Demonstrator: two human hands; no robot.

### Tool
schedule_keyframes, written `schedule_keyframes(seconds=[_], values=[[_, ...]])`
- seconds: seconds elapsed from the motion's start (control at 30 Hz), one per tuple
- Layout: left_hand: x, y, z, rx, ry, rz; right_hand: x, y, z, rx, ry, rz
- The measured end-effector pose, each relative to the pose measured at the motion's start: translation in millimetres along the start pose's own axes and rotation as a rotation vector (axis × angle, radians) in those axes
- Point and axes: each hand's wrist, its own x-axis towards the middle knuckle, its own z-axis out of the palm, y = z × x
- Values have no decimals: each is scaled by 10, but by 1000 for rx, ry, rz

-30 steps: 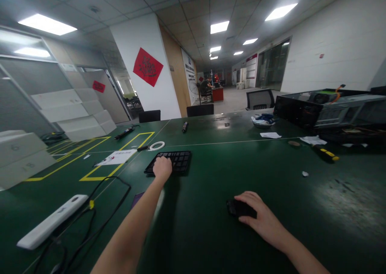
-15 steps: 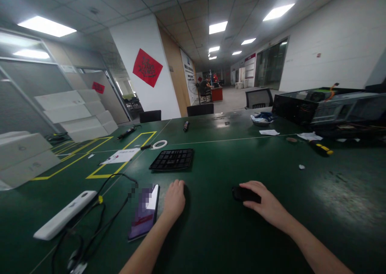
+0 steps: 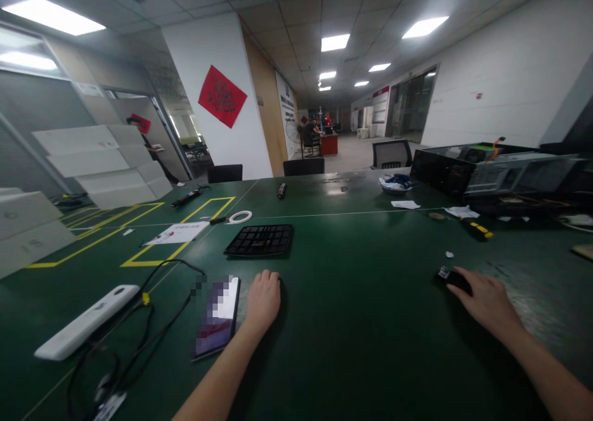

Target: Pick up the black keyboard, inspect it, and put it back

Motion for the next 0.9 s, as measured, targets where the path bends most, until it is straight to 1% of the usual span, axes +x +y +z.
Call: schedule_keyframes(seconds=[0.07, 0.1, 0.17, 0.23, 0.27, 0.37, 0.4, 0.47, 0.53, 0.6, 0.63, 0.67, 0.73, 0.8, 0.9], values=[[-11, 4, -7, 23, 42, -14, -35, -46, -16, -56, 5, 3], [-18, 5, -13, 43, 68, -40, -52, -78, -37, -84, 36, 13], [-30, 5, -27, 89, 89, -109, -87, -131, -81, -108, 149, 38], [-39, 4, -39, 118, 42, -161, -118, -155, -115, -97, 235, 57], [-43, 5, -41, 118, 2, -167, -130, -156, -127, -90, 253, 56], [-49, 12, -32, 74, -93, -150, -145, -149, -146, -74, 220, 46], [-49, 12, -29, 41, -103, -146, -144, -147, -148, -68, 205, 46], [-37, -7, -42, -96, -68, -177, -136, -146, -146, -59, 192, 38], [9, -69, -97, -411, -3, -312, -128, -142, -136, -54, 186, 40], [110, -184, -202, -758, 39, -476, -123, -133, -122, -46, 166, 44], [185, -259, -266, -882, 44, -538, -121, -126, -114, -40, 161, 44], [275, -340, -333, -954, 43, -578, -118, -120, -104, -34, 166, 43], [487, -503, -450, -964, 46, -608, -108, -104, -83, -25, 178, 34], [715, -635, -510, -926, 46, -635, -91, -83, -57, -28, 172, 31], [1020, -744, -464, -778, 16, -658, -64, -44, -14, -38, 142, 28]])
